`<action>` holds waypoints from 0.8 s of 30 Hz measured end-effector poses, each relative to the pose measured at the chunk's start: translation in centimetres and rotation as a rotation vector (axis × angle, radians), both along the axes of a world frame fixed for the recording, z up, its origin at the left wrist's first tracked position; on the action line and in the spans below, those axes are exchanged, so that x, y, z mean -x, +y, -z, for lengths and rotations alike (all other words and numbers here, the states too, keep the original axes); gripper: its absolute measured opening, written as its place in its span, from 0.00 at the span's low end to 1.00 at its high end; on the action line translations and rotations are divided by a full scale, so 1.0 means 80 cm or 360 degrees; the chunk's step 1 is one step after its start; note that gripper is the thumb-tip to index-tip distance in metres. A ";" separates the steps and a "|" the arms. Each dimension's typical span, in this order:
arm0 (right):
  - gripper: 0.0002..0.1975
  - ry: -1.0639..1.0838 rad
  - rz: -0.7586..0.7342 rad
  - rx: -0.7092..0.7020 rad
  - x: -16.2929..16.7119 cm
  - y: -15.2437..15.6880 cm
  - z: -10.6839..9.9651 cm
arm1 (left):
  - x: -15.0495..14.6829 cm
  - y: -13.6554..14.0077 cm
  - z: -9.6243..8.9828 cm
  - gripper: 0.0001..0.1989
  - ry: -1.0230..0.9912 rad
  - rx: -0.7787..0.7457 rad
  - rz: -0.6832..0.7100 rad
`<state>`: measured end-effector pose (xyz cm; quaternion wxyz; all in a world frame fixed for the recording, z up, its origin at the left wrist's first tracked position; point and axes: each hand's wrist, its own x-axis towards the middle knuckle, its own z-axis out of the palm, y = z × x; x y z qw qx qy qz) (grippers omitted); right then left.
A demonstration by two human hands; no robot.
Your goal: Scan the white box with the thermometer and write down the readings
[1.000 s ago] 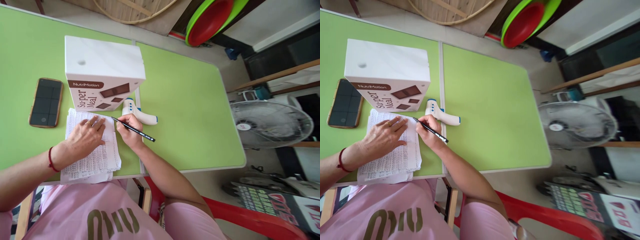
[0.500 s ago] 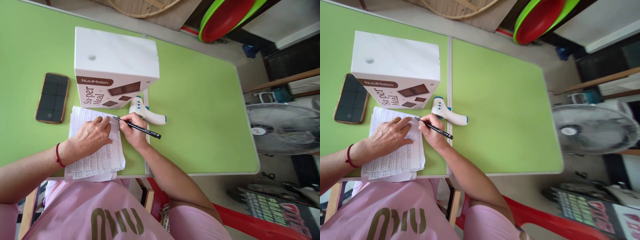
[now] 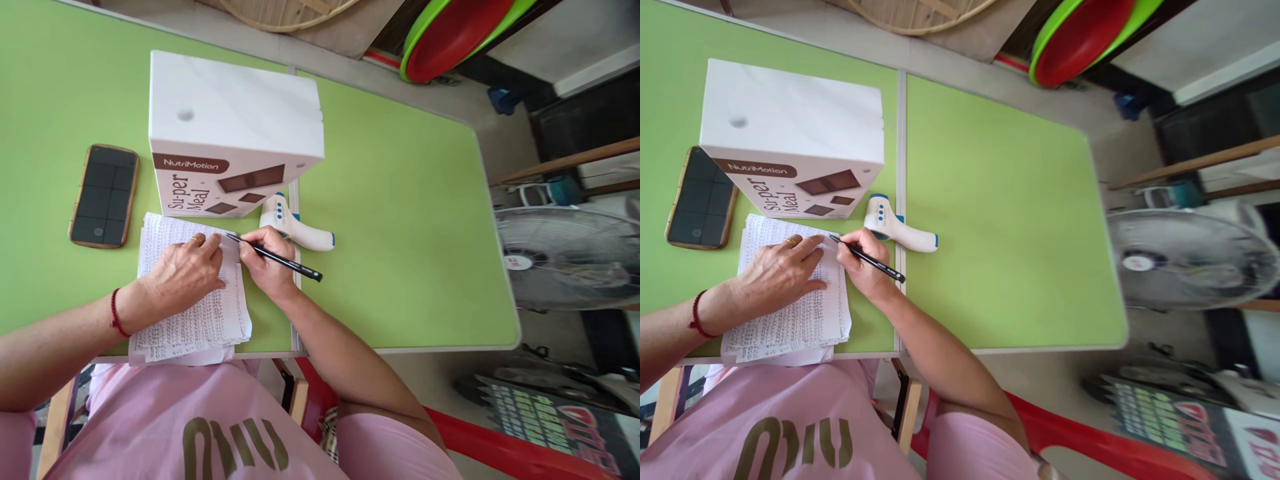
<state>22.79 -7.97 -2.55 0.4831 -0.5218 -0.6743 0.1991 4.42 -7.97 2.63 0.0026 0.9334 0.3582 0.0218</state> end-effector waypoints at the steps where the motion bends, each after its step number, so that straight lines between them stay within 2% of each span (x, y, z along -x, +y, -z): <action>1: 0.05 -0.0004 0.0006 0.0004 0.000 0.000 0.000 | 0.000 0.000 0.000 0.21 0.0002 0.0001 -0.0002; 12: 0.04 -0.0022 -0.0032 0.0014 -0.002 0.000 -0.002 | 0.001 0.000 0.000 0.19 0.0013 0.0004 -0.0011; 18: 0.05 -0.0060 0.0053 0.0115 -0.003 0.000 -0.003 | 0.002 0.000 -0.003 0.18 0.0013 0.0018 -0.0014; 24: 0.04 -0.0076 0.0043 0.0103 -0.003 0.001 -0.004 | 0.002 0.000 -0.001 0.18 0.0025 0.0016 -0.0031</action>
